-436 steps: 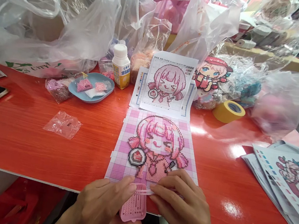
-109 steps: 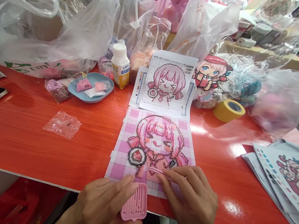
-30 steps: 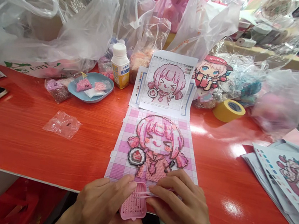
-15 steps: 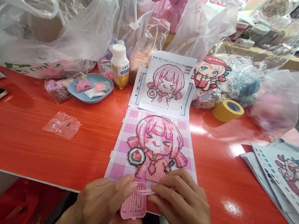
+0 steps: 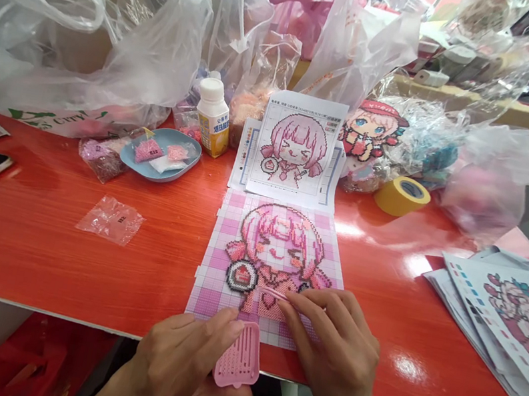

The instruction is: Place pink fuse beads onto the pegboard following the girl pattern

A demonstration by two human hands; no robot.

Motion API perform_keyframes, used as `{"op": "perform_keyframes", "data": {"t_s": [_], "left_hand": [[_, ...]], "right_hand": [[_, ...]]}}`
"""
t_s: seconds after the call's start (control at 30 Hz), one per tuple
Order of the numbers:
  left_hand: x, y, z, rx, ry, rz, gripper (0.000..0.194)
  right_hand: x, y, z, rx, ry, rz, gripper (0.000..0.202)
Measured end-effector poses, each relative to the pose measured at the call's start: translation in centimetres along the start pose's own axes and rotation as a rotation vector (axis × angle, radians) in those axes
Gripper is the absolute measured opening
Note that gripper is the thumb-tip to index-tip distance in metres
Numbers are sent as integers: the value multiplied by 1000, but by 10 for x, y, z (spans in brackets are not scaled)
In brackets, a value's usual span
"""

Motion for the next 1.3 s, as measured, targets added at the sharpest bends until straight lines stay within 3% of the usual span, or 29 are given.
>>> {"op": "perform_keyframes", "data": {"t_s": [1.3], "left_hand": [[1,2,1,-24,19,-2,63]], "right_hand": [[2,1,1,2,34,-11,6]]}}
Point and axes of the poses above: each hand's wrist, its own z-axis towards the middle knuckle, its own x-axis out of the palm, y = z × x, the point moved 6 cm from there along z, towards the middle knuckle, and after that the axes turned 8 degrees about z, right-handed, at the moved point
